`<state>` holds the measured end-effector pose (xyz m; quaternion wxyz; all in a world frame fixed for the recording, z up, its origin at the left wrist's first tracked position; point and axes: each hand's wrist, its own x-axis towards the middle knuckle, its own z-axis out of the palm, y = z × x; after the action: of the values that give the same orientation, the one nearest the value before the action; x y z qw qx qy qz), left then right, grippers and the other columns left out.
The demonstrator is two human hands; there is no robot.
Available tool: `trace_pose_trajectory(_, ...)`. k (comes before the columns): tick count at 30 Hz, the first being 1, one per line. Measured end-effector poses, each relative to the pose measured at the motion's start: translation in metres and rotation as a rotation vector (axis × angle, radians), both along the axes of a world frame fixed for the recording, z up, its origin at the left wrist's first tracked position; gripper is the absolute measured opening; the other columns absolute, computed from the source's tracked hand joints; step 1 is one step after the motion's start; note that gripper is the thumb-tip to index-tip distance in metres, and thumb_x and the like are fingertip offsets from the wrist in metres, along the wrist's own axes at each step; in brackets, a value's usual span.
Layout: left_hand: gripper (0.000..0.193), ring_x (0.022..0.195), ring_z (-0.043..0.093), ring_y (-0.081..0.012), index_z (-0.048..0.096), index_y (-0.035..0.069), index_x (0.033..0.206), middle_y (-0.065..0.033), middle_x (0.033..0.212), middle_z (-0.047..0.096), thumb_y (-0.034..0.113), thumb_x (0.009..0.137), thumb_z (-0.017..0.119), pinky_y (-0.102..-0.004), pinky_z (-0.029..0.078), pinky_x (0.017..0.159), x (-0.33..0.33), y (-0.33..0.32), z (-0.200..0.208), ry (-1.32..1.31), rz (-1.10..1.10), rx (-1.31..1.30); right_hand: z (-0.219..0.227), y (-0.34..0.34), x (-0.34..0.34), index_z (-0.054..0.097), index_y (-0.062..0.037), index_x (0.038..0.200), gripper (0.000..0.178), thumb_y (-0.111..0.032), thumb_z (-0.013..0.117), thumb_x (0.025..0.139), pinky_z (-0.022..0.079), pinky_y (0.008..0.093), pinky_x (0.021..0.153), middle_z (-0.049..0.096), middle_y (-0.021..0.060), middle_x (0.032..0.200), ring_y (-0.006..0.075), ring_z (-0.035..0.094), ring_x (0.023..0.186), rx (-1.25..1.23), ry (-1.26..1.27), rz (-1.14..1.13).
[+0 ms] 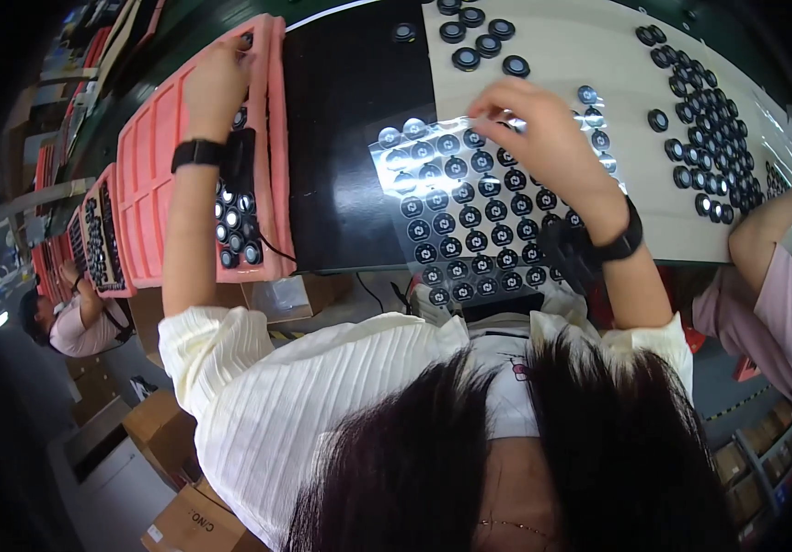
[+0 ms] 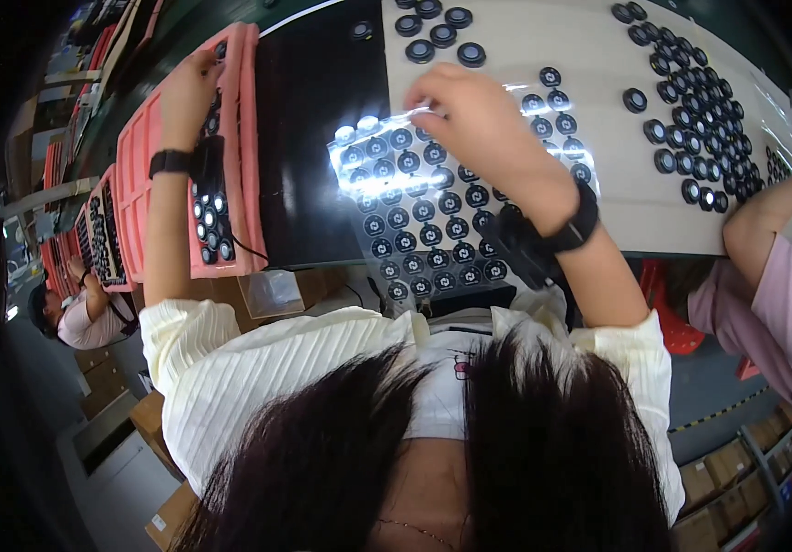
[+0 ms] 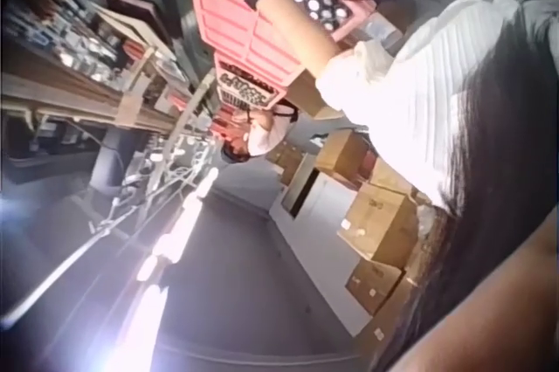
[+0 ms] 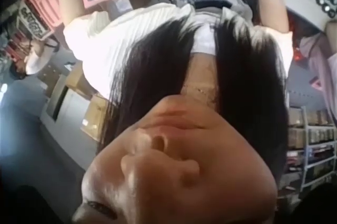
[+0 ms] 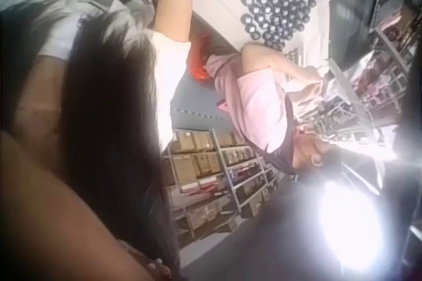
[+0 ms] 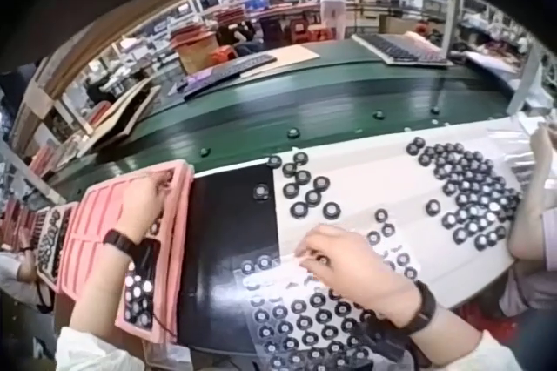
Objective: The person picks up a round black device from a pink tray, peels a circular sticker from a sheet, and applies it to the device. They then place the finished item onto the table and repeat the process.
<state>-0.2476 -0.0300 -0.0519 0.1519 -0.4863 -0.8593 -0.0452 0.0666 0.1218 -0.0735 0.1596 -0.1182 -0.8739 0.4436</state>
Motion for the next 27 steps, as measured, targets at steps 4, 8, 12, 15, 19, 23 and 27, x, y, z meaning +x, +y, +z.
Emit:
trace_pose_trajectory(4,0.022,0.069,0.059,-0.0264,0.061,0.008,0.074,-0.0094,0.067,0.06,0.029,0.069,0.063,-0.0351,0.046,0.06,0.078,0.021,0.004,-0.317,-0.133,-0.077,-0.033,0.0,-0.047,0.061,-0.0073,0.07,0.008,-0.015,0.059,0.068,0.045,0.034,0.063,0.06,0.0087,0.072,0.0241,0.058,0.069,0.112,0.056,0.005)
trace_pose_trajectory(8,0.03,0.065,0.058,-0.0256,0.058,0.007,0.064,-0.0089,0.063,0.058,0.034,0.06,0.07,-0.0338,0.045,0.057,0.105,0.029,-0.025,-0.426,-0.144,-0.314,-0.053,-0.009,-0.073,0.062,-0.0092,0.069,0.008,-0.017,0.061,0.066,0.045,0.0345,0.06,0.06,0.0075,0.068,0.0233,0.058,0.067,0.09,-0.1,0.021)
trace_pose_trajectory(12,0.031,0.057,0.054,-0.0232,0.054,0.003,0.065,-0.0094,0.059,0.054,0.026,0.058,0.072,-0.0311,0.041,0.054,0.094,0.024,-0.027,-0.537,-0.094,-0.4,-0.047,-0.017,-0.078,0.064,-0.0107,0.069,0.008,-0.018,0.062,0.066,0.045,0.0343,0.059,0.061,0.0064,0.066,0.0231,0.059,0.066,0.098,-0.229,-0.038)
trace_pose_trajectory(15,0.032,0.06,0.056,-0.0249,0.055,0.005,0.063,-0.0092,0.059,0.056,0.029,0.055,0.074,-0.033,0.043,0.054,0.086,0.018,-0.04,-0.533,-0.124,-0.356,-0.044,-0.024,-0.081,0.063,-0.0092,0.072,0.012,-0.02,0.064,0.067,0.044,0.0297,0.058,0.06,0.0054,0.065,0.0191,0.058,0.064,0.177,-0.27,-0.049)
trace_pose_trajectory(19,0.033,0.06,0.057,-0.0256,0.055,0.005,0.062,-0.0089,0.059,0.057,0.031,0.053,0.075,-0.0335,0.044,0.053,0.083,0.015,-0.046,-0.552,-0.124,-0.274,-0.041,-0.021,-0.089,0.063,-0.0089,0.075,0.012,-0.019,0.064,0.069,0.044,0.0262,0.057,0.06,0.0044,0.067,0.0156,0.058,0.064,0.118,-0.371,0.021)
trace_pose_trajectory(23,0.034,0.059,0.057,-0.0247,0.056,0.005,0.062,-0.0086,0.059,0.057,0.031,0.053,0.074,-0.0326,0.043,0.052,0.088,0.007,-0.055,-0.583,-0.134,-0.142,-0.047,-0.001,-0.082,0.063,-0.0123,0.086,0.017,-0.014,0.063,0.069,0.045,0.0287,0.059,0.061,0.0045,0.071,0.0197,0.058,0.064,-0.37,-0.179,0.207)
trace_pose_trajectory(27,0.035,0.058,0.057,-0.0234,0.056,0.004,0.063,-0.0082,0.058,0.056,0.032,0.053,0.075,-0.0316,0.042,0.051,0.086,0.006,-0.059,-0.619,-0.141,-0.053,-0.052,-0.015,-0.076,0.055,-0.0163,0.106,0.039,-0.008,0.062,0.069,0.045,0.0293,0.062,0.06,0.0044,0.072,0.0214,0.057,0.065,-0.521,-0.016,0.123)
